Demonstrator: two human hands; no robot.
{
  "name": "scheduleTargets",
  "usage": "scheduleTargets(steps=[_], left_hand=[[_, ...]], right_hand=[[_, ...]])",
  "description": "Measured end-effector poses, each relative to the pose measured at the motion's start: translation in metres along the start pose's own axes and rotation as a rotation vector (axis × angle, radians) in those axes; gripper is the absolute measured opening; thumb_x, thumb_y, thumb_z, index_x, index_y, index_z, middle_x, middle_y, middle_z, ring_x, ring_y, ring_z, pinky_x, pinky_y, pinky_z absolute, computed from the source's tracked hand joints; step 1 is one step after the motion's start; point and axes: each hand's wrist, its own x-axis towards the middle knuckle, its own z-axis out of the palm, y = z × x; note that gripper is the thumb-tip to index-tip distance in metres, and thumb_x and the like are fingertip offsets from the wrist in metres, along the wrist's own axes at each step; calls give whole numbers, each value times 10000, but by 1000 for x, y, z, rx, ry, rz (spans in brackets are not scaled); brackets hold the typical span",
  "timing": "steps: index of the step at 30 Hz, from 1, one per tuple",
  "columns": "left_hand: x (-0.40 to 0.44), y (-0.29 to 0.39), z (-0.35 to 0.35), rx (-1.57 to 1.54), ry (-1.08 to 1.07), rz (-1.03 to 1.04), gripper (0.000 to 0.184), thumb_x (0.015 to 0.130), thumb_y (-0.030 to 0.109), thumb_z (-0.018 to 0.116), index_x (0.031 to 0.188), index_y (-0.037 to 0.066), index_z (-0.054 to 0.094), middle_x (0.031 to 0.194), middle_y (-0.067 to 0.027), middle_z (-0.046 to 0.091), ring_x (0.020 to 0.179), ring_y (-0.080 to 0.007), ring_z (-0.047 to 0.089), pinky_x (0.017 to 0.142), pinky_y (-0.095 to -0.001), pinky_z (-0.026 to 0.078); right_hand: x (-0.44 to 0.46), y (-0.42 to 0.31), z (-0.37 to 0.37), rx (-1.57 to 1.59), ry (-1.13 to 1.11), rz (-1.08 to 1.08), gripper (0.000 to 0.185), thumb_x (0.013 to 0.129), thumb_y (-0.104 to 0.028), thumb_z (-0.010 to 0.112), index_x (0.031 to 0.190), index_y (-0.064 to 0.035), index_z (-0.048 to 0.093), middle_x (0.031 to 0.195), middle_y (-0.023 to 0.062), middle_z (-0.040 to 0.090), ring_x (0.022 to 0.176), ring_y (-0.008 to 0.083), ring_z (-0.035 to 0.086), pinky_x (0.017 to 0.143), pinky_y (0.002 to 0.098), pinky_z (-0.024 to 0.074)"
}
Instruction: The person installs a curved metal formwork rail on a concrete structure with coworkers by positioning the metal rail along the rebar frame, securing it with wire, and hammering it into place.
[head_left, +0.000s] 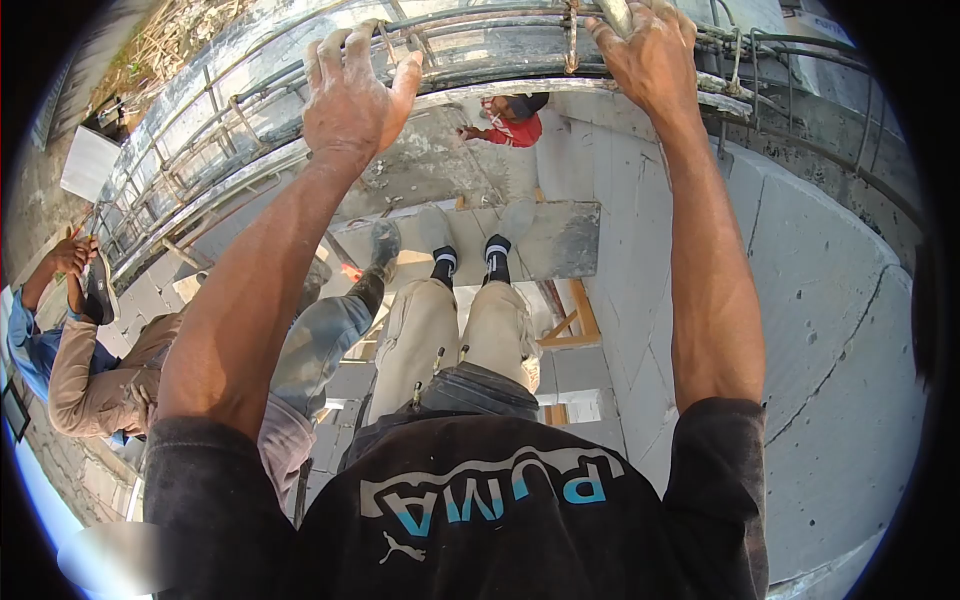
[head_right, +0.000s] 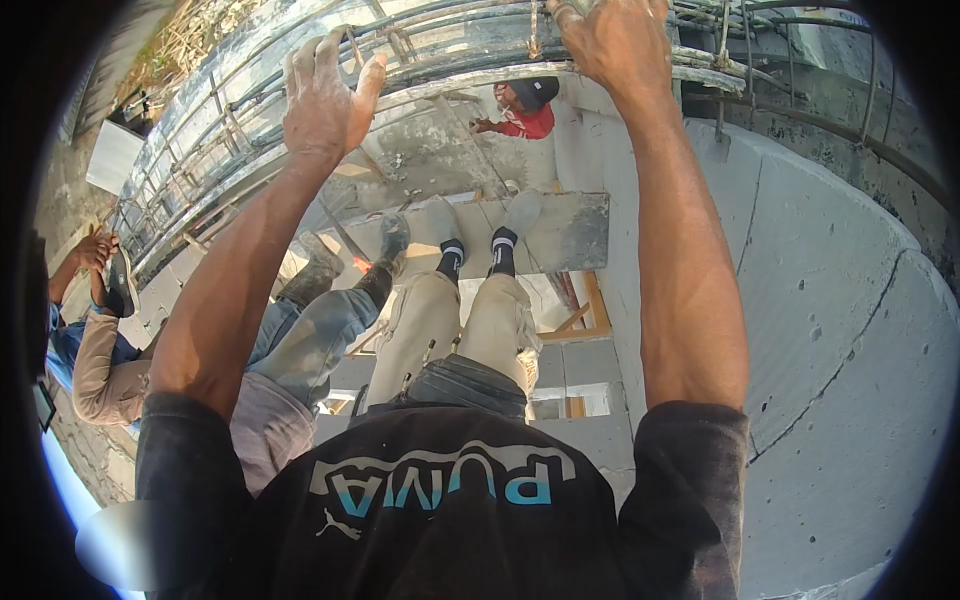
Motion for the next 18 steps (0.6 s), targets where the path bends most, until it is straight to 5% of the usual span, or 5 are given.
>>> scheduleTargets(steps=[6, 9, 12, 15, 18], left_hand=[[1, 3, -3, -21, -25, -42, 697, 963, 590, 578, 1514, 192, 427, 1486, -184, 425, 1428, -446, 335, 1108, -572, 424], [1, 3, -2, 2, 30, -6, 725, 965, 627, 551, 1474, 116, 478, 1447, -185, 471, 1414, -391, 397, 1102, -534, 437], [7, 13, -20, -98, -421, -420, 826, 909, 597, 606, 1580, 171, 380, 1529, -244, 480, 1379, -388, 512, 1126, -507, 426], [1, 12, -8, -88, -219, -304, 722, 893, 534, 625, 1483, 131, 525, 1486, -244, 523, 1353, -419, 519, 1110, -497, 441], [-3, 15, -5, -110, 102, -177, 657, 896, 504, 630, 1423, 114, 588, 1479, -233, 534, 1348, -423, 520, 1108, -502, 437]], right_hand=[[0, 5, 5, -58, 19, -61, 477, 812, -169, 684, 1211, 89, 641, 1216, 306, 636, 1226, 430, 557, 1086, 471, 433], [-1, -3, 3, -77, 54, -33, 461, 804, -173, 691, 1180, 91, 650, 1184, 306, 646, 1204, 435, 566, 1077, 479, 436], [1, 1, 2, -159, 35, -63, 410, 806, -175, 693, 1120, 85, 664, 1143, 318, 651, 1146, 440, 596, 1019, 491, 462], [15, 34, 15, -367, -84, -164, 623, 952, -529, 637, 1283, -2, 676, 1328, 226, 641, 1321, 395, 515, 1151, 482, 348], [14, 32, 16, -445, -89, -154, 627, 970, -535, 586, 1293, -6, 671, 1333, 233, 641, 1321, 403, 516, 1170, 470, 315]])
